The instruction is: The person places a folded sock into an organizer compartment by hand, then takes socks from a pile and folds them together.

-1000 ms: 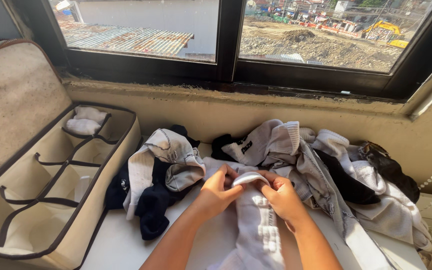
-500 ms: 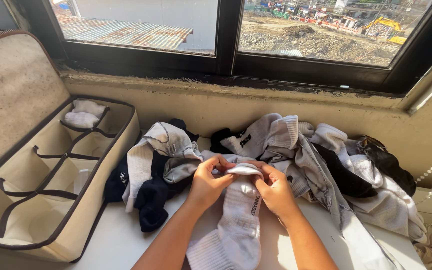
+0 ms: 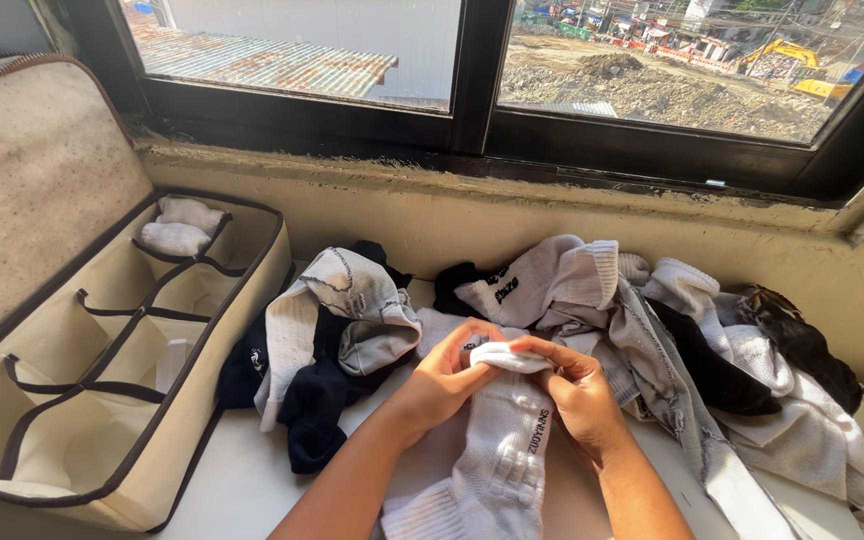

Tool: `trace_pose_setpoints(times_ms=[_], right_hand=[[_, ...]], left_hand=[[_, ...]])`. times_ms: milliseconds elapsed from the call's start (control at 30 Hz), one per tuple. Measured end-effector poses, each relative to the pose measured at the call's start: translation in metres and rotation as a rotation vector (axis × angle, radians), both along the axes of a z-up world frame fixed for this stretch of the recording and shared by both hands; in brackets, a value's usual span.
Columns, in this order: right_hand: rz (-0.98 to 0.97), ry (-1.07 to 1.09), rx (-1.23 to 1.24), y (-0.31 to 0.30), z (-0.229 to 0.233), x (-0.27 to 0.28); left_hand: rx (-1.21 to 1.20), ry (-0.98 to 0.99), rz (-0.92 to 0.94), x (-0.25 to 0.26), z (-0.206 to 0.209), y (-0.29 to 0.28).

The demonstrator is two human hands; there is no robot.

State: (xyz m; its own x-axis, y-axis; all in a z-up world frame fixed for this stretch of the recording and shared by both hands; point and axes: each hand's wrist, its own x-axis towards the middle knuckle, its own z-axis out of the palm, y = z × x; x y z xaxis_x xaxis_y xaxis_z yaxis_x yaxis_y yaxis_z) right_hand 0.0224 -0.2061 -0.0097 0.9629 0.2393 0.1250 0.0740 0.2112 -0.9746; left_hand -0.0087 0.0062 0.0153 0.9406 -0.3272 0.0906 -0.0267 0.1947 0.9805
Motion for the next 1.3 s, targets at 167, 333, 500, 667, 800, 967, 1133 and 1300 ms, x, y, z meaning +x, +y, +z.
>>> trace_pose_setpoints(times_ms=[167, 333, 500, 667, 800, 967, 1133, 1300], right_hand=[[-0.026, -0.091, -0.189, 0.004, 0.003, -0.001], [0.034, -0.223, -0.293, 0.01, 0.027, -0.018], [0.017, -0.163, -0.259, 0.007, 0.013, -0.006], [0.043, -0.218, -0.116, 0.005, 0.002, 0.001], [-0.056, -0.181, -0.127, 0.012, 0.023, -0.01], [-0.061, -0.179, -0.146, 0.022, 0.034, -0.018], [-0.045, -0.096, -0.094, 0.019, 0.035, -0.021], [-0.09, -0.105, -0.138, 0.016, 0.029, -0.017]], left_hand=[[-0.121, 0.003, -0.019, 0.003, -0.001, -0.001], [-0.087, -0.089, 0.095, 0.011, -0.014, -0.005], [-0.084, -0.137, 0.118, 0.013, -0.014, -0.005], [-0.08, -0.169, 0.041, 0.008, -0.003, 0.001], [-0.106, 0.053, -0.035, 0.007, 0.004, 0.004], [-0.065, -0.065, 0.034, 0.008, 0.001, 0.003], [-0.047, -0.044, 0.054, 0.015, -0.008, 0.001], [0.306, -0.012, 0.096, 0.024, -0.024, 0.001]])
